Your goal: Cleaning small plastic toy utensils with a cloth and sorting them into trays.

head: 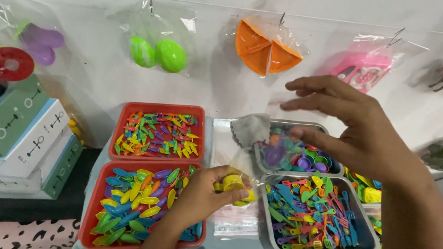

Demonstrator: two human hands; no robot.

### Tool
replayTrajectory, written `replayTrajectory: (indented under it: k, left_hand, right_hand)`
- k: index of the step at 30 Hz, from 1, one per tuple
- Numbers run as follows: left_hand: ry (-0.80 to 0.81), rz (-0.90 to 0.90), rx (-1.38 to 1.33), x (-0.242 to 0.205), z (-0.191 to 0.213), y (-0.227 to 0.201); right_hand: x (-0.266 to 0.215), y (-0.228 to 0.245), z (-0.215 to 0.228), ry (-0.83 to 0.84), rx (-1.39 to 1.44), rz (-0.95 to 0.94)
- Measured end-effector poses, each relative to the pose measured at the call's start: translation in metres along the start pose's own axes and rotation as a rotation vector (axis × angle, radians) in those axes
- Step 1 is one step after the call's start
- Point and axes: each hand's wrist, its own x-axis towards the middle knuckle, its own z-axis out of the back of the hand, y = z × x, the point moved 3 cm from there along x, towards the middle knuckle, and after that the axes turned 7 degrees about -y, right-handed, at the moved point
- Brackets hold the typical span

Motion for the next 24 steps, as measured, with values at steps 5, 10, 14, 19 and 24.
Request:
replayTrajectory:
  k: [5, 10, 14, 19, 24]
  left_hand:
    - [0.030, 0.011, -0.172, 0.001, -0.001, 0.006]
    - [0.013, 0.018, -0.084, -0.001, 0.000, 0.002]
    - [0.051, 0.003, -0.103, 0.004, -0.003, 0.010]
    - [0.062, 0.067, -0.138, 0.006, -0.006, 0.013]
    - [0.030, -0.061, -0.196, 0.007, -0.007, 0.021]
  right_hand:
    - [-0.035, -0.052, -0.037, -0.333, 0.626, -0.195]
    - [-0.081, -0.086, -0.105, -0.248, 1.005, -0.619]
    - [-0.087, -0.092, -0.116, -0.235, 1.047, -0.561]
    - [-0.064, -0.066, -0.099, -0.227, 0.880, -0.572]
    - [-0.090, -0.076, -0.119, -0.184, 0.856, -0.621]
